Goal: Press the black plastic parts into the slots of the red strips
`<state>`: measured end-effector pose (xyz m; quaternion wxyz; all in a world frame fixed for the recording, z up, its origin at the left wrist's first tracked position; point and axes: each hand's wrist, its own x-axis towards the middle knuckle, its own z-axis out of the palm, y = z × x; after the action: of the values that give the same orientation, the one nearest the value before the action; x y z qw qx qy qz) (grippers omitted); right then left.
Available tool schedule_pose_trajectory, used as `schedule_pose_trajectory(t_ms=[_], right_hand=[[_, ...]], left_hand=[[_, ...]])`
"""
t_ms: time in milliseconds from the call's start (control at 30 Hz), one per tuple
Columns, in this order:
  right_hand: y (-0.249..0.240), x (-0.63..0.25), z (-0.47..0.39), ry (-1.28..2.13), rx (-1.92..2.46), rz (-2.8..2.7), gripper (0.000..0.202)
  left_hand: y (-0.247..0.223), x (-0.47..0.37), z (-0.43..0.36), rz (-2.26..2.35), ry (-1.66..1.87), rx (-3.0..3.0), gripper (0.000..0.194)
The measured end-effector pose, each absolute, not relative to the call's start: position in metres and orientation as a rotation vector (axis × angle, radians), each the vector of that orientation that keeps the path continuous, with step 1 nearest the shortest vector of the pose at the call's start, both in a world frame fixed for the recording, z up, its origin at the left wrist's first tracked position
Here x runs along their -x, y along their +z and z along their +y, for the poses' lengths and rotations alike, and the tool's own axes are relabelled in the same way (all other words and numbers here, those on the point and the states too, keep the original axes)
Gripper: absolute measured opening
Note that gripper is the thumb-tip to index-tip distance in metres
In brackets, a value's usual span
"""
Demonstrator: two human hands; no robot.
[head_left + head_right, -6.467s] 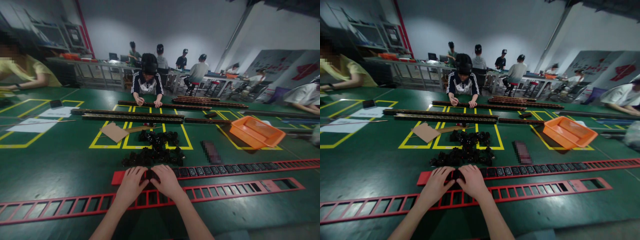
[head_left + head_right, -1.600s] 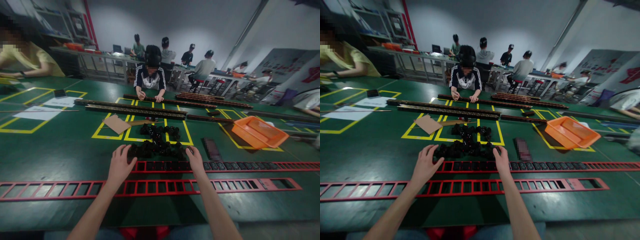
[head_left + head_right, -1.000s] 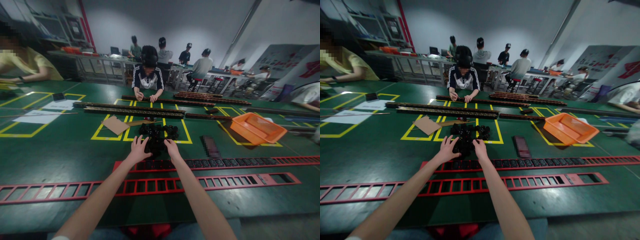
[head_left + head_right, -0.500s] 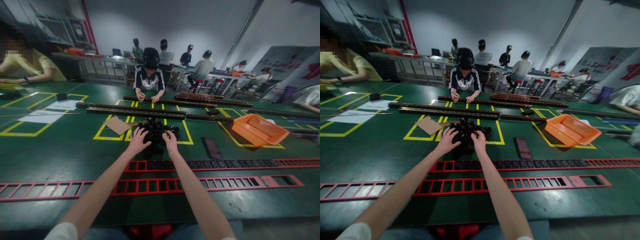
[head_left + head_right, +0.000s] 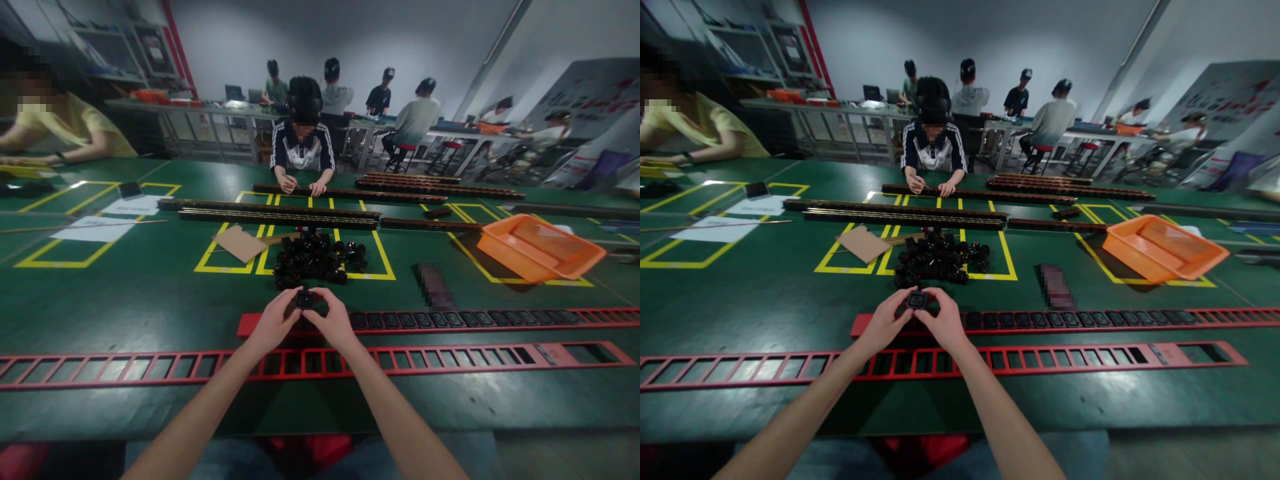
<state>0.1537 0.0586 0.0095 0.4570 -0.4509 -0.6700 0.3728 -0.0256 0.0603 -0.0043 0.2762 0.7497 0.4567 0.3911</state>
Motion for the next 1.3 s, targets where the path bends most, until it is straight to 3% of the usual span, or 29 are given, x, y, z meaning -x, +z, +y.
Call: schedule_pose_trajectory(t_ms=[133, 300, 433, 500, 700, 1067, 1300], right_hand=[[0.004, -0.152, 0.054, 0.869, 1.113, -1.753, 0.035], [-0.001, -0.154, 0.053, 0.843, 1.148, -1.747, 0.016], [-0.005, -0.153, 0.052, 0.746, 1.183, -1.84, 0.01], [-0.006, -0.152, 0.052, 0.712, 1.183, -1.889, 0.011], [0.0, -0.152, 0.05, 0.685, 1.135, -1.959, 0.018], [-0.002, -0.158, 0.024, 0.388, 1.317, -2.191, 0.034], [0.006, -0.157, 0.023, 0.393, 1.414, -2.229, 0.031]], left_hand=[[-0.01, 0.034, 0.055, 1.276, 1.075, -1.94, 0.039], [-0.003, 0.036, 0.048, 1.312, 1.128, -1.882, 0.027], [0.001, 0.035, 0.044, 1.212, 1.102, -1.951, 0.036], [0.0, 0.034, 0.044, 1.194, 1.071, -1.979, 0.043], [-0.004, 0.036, 0.047, 1.285, 0.983, -1.991, 0.032], [-0.008, 0.044, 0.036, 1.37, 0.816, -2.105, 0.035], [-0.016, 0.05, 0.034, 1.342, 0.887, -2.007, 0.034]])
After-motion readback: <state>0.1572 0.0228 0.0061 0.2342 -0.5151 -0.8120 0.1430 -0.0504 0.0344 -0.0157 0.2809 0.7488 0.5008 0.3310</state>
